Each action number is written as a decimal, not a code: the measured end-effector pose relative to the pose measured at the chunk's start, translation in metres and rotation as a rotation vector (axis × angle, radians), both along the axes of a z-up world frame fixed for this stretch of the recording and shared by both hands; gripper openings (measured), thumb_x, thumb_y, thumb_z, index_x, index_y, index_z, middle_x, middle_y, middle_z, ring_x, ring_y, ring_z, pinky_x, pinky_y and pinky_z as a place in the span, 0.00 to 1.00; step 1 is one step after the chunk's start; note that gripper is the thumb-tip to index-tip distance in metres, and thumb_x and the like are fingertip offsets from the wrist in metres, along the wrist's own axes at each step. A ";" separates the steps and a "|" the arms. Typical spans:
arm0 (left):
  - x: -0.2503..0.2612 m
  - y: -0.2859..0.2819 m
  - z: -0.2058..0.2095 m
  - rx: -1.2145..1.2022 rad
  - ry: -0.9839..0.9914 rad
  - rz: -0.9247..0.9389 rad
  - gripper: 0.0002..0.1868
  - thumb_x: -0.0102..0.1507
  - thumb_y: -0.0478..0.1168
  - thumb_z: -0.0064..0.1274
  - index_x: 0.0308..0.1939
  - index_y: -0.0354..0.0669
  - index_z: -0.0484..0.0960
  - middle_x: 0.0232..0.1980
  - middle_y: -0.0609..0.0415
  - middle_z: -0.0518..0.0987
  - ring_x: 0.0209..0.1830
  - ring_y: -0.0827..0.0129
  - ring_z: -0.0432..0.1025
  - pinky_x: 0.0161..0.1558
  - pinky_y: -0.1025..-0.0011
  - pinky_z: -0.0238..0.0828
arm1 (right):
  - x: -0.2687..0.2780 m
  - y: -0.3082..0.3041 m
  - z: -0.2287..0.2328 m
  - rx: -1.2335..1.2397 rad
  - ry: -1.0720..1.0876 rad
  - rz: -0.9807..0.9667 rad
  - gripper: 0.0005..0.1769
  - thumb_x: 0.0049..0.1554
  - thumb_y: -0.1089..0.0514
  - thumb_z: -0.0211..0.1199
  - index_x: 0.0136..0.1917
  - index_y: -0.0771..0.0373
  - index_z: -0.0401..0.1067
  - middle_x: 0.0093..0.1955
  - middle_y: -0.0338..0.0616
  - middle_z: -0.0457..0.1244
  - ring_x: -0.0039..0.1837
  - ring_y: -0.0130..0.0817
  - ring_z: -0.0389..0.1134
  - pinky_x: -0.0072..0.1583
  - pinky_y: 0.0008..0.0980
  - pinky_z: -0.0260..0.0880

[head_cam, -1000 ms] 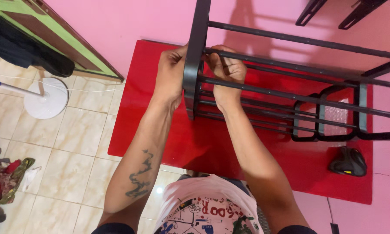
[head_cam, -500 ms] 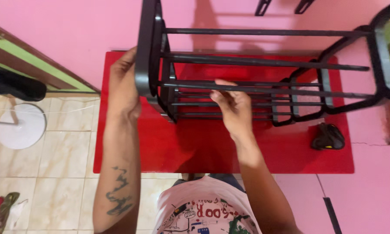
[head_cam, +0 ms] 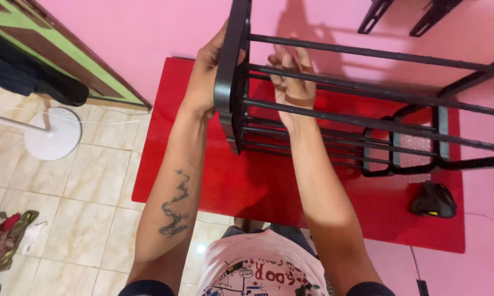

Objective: The person assembles a black metal rack by hand on a red table, repeatedly inserting and adjusting horizontal bars into side frames. The person rotates the rack to access different sides and secures the bars in place.

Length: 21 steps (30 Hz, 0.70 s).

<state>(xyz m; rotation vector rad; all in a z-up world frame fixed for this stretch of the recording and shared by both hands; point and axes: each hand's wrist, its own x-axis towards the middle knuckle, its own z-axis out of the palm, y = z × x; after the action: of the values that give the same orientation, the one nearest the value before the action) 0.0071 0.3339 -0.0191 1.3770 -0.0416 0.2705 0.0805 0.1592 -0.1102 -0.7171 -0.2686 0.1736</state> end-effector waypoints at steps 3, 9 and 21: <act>0.001 -0.005 0.007 0.018 0.011 -0.013 0.28 0.69 0.30 0.48 0.75 0.48 0.70 0.34 0.68 0.73 0.30 0.86 0.62 0.32 0.82 0.63 | 0.014 0.013 0.014 0.013 -0.047 0.012 0.19 0.63 0.61 0.64 0.67 0.57 0.70 0.62 0.50 0.68 0.59 0.39 0.73 0.62 0.38 0.78; 0.001 -0.010 0.007 -0.017 0.056 0.008 0.11 0.71 0.31 0.47 0.55 0.36 0.82 0.31 0.68 0.69 0.30 0.84 0.61 0.31 0.80 0.60 | 0.020 0.026 0.017 -0.025 -0.148 -0.109 0.11 0.65 0.64 0.65 0.61 0.63 0.73 0.57 0.51 0.71 0.59 0.41 0.75 0.62 0.40 0.81; 0.004 -0.018 0.005 -0.162 0.058 0.066 0.26 0.69 0.28 0.45 0.73 0.37 0.70 0.47 0.66 0.80 0.39 0.85 0.68 0.47 0.85 0.70 | 0.018 0.027 0.021 -0.051 -0.167 -0.124 0.09 0.65 0.65 0.66 0.58 0.63 0.73 0.57 0.50 0.71 0.60 0.41 0.75 0.63 0.41 0.81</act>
<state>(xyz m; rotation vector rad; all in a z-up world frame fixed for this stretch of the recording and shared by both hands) 0.0111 0.3162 -0.0137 1.2261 0.0727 0.2831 0.0987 0.1864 -0.0892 -0.7975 -0.3791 0.0025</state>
